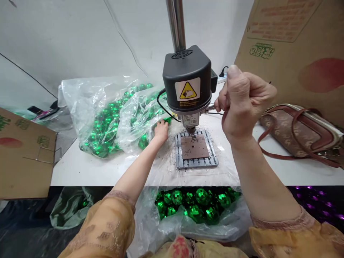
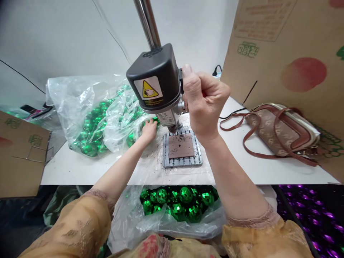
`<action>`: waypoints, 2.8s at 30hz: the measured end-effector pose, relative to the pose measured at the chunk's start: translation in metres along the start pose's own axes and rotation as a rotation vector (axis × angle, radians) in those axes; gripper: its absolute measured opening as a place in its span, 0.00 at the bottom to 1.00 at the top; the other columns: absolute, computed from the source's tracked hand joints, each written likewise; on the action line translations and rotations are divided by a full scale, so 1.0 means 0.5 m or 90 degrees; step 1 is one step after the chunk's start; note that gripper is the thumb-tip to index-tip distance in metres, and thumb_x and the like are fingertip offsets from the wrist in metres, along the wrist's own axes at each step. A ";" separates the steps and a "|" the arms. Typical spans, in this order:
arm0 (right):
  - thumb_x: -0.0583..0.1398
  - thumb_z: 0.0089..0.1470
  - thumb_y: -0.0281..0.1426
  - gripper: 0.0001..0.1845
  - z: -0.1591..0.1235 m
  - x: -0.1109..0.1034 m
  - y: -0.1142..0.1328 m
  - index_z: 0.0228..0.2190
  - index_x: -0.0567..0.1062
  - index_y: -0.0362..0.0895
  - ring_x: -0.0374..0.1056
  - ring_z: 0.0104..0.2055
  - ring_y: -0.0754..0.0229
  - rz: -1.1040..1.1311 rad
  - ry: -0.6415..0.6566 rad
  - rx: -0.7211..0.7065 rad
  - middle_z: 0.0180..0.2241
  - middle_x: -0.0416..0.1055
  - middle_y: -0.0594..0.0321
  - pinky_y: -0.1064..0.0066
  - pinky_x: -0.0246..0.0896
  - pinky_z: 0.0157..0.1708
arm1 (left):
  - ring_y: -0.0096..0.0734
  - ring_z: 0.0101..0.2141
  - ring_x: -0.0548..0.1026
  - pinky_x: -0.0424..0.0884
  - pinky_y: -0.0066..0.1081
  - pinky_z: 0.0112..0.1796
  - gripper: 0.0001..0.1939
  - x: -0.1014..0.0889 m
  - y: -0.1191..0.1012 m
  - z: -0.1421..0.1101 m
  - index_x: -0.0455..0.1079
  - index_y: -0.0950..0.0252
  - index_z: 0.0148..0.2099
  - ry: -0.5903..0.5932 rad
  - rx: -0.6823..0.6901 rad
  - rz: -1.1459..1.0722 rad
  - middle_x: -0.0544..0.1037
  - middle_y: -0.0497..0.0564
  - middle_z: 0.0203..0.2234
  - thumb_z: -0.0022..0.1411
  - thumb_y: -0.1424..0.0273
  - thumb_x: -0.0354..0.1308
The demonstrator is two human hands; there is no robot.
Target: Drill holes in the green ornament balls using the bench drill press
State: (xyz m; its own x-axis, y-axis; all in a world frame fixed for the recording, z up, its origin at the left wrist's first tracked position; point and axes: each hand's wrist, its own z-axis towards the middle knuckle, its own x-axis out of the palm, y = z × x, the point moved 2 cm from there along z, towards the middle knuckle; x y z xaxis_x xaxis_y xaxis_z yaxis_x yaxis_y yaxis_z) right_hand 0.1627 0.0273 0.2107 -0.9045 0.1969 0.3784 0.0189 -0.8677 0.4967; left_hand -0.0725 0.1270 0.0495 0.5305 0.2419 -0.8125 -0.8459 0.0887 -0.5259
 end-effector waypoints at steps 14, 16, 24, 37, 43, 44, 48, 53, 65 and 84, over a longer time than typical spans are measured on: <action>0.57 0.61 0.43 0.28 -0.007 -0.005 -0.004 0.16 0.55 0.44 0.45 0.17 0.73 -0.064 0.008 0.013 0.16 0.48 0.69 0.71 0.46 0.19 | 0.35 0.41 0.75 0.71 0.34 0.43 0.31 -0.061 -0.076 -0.179 0.64 0.60 0.60 0.138 0.143 -0.280 0.76 0.53 0.45 0.56 0.61 0.68; 0.57 0.61 0.44 0.28 -0.008 -0.005 -0.004 0.16 0.55 0.45 0.45 0.17 0.73 -0.062 0.010 0.017 0.16 0.48 0.69 0.70 0.46 0.19 | 0.34 0.40 0.74 0.71 0.33 0.42 0.31 -0.056 -0.086 -0.206 0.64 0.60 0.58 0.173 0.158 -0.287 0.75 0.53 0.44 0.55 0.61 0.69; 0.60 0.59 0.41 0.28 -0.005 -0.003 0.001 0.15 0.56 0.44 0.45 0.16 0.73 -0.003 -0.003 0.011 0.14 0.48 0.71 0.70 0.44 0.18 | 0.37 0.38 0.73 0.71 0.35 0.38 0.29 -0.005 -0.089 -0.206 0.67 0.61 0.58 0.205 0.179 -0.237 0.76 0.54 0.45 0.56 0.62 0.68; 0.62 0.54 0.48 0.31 -0.006 -0.004 0.006 0.13 0.57 0.45 0.46 0.15 0.71 -0.002 -0.002 0.041 0.12 0.49 0.71 0.66 0.43 0.16 | 0.44 0.47 0.75 0.73 0.43 0.48 0.28 0.052 -0.102 -0.215 0.70 0.61 0.54 0.095 0.089 -0.311 0.77 0.54 0.45 0.53 0.61 0.71; 0.63 0.54 0.45 0.30 -0.006 -0.004 0.007 0.13 0.57 0.44 0.46 0.14 0.71 0.040 -0.001 0.027 0.12 0.50 0.71 0.66 0.40 0.17 | 0.42 0.46 0.76 0.73 0.43 0.49 0.30 0.059 -0.098 -0.227 0.67 0.61 0.54 0.071 0.049 -0.378 0.77 0.54 0.46 0.51 0.61 0.73; 0.63 0.55 0.44 0.30 -0.006 -0.004 0.006 0.13 0.57 0.44 0.46 0.15 0.71 0.037 0.000 0.022 0.13 0.49 0.71 0.67 0.40 0.17 | 0.43 0.46 0.76 0.74 0.43 0.48 0.30 0.058 -0.101 -0.226 0.68 0.61 0.53 0.065 0.050 -0.368 0.77 0.54 0.45 0.51 0.60 0.73; 0.58 0.60 0.44 0.29 -0.011 -0.005 0.002 0.16 0.54 0.45 0.45 0.16 0.72 -0.037 0.015 0.012 0.15 0.47 0.70 0.69 0.43 0.19 | 0.44 0.45 0.77 0.74 0.43 0.47 0.28 0.060 -0.121 -0.222 0.70 0.62 0.51 0.084 0.080 -0.346 0.78 0.54 0.43 0.51 0.60 0.73; 0.55 0.62 0.45 0.29 -0.010 -0.009 -0.001 0.16 0.54 0.45 0.45 0.17 0.71 -0.094 0.028 0.019 0.15 0.49 0.69 0.68 0.45 0.19 | 0.44 0.47 0.77 0.73 0.44 0.49 0.28 0.072 -0.126 -0.222 0.69 0.63 0.54 0.089 0.104 -0.363 0.79 0.56 0.45 0.53 0.62 0.72; 0.59 0.61 0.38 0.30 -0.057 -0.027 -0.009 0.13 0.53 0.43 0.47 0.16 0.71 -0.004 -0.020 -0.027 0.14 0.45 0.70 0.68 0.40 0.20 | 0.42 0.46 0.77 0.73 0.42 0.49 0.28 0.082 -0.117 -0.236 0.66 0.63 0.53 0.083 0.073 -0.401 0.77 0.54 0.45 0.54 0.63 0.71; 0.59 0.58 0.29 0.29 -0.093 -0.054 -0.043 0.14 0.48 0.42 0.45 0.14 0.73 0.037 -0.012 -0.177 0.12 0.45 0.71 0.71 0.44 0.15 | 0.42 0.47 0.77 0.73 0.42 0.49 0.27 0.082 -0.119 -0.240 0.66 0.63 0.53 0.081 0.079 -0.423 0.77 0.55 0.46 0.55 0.62 0.70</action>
State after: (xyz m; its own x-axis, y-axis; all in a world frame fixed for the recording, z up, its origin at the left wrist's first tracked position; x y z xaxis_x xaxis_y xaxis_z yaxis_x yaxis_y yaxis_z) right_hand 0.1668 0.0194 0.1534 -0.8969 0.1496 0.4161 -0.0499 -0.9692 0.2410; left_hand 0.0061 0.0158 0.0173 0.9346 -0.0169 -0.3554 -0.3354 0.2914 -0.8959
